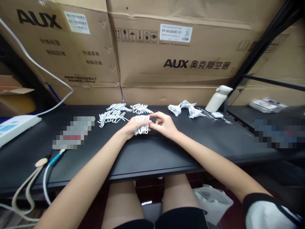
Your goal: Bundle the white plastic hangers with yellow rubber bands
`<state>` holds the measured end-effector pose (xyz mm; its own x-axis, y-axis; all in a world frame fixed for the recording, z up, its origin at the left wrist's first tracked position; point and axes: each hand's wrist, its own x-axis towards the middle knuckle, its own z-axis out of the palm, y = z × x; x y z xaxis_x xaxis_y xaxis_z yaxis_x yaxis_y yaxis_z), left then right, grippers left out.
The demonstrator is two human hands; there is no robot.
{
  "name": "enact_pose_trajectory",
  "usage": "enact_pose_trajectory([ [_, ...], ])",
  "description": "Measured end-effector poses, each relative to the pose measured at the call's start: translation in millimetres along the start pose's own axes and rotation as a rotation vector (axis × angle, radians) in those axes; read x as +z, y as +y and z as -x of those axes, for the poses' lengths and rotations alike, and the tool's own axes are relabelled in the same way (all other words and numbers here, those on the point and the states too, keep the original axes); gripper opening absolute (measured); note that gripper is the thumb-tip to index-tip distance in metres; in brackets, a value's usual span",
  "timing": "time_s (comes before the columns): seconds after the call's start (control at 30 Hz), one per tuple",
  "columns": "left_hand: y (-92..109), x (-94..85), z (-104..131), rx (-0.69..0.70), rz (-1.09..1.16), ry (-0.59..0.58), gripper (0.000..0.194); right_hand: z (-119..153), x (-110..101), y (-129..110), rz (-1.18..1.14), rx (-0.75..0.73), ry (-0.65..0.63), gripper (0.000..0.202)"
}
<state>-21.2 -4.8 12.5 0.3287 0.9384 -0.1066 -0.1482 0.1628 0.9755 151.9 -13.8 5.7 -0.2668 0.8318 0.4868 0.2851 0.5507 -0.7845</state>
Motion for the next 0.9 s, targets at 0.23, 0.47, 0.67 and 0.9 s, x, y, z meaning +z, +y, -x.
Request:
enact_pose_trajectory([
  [0.23, 0.7, -5.1, -5.3, 0.084, 0.018, 0.136, 0.036, -6.2, -7.0, 1.3, -0.054, -0.008, 0.172, 0.022],
  [0.47, 6.4, -5.4, -7.2, 0.109, 0.141, 0.305, 0.031, -7.8, -7.9, 11.9, -0.039, -0.177, 0.239, 0.023],
  [0.67, 7.4, -7.4, -7.3, 0.092, 0.189, 0.321, 0.028, -5.9, -7.3, 10.7, -0.13, -0.152, 0.168, 0.025],
  [0.9, 3.9, -5.7, -7.1, 0.101, 0.149, 0.237, 0.03, -8.3, -14.7, 5.8, 0.008, -0.182, 0.099, 0.05],
])
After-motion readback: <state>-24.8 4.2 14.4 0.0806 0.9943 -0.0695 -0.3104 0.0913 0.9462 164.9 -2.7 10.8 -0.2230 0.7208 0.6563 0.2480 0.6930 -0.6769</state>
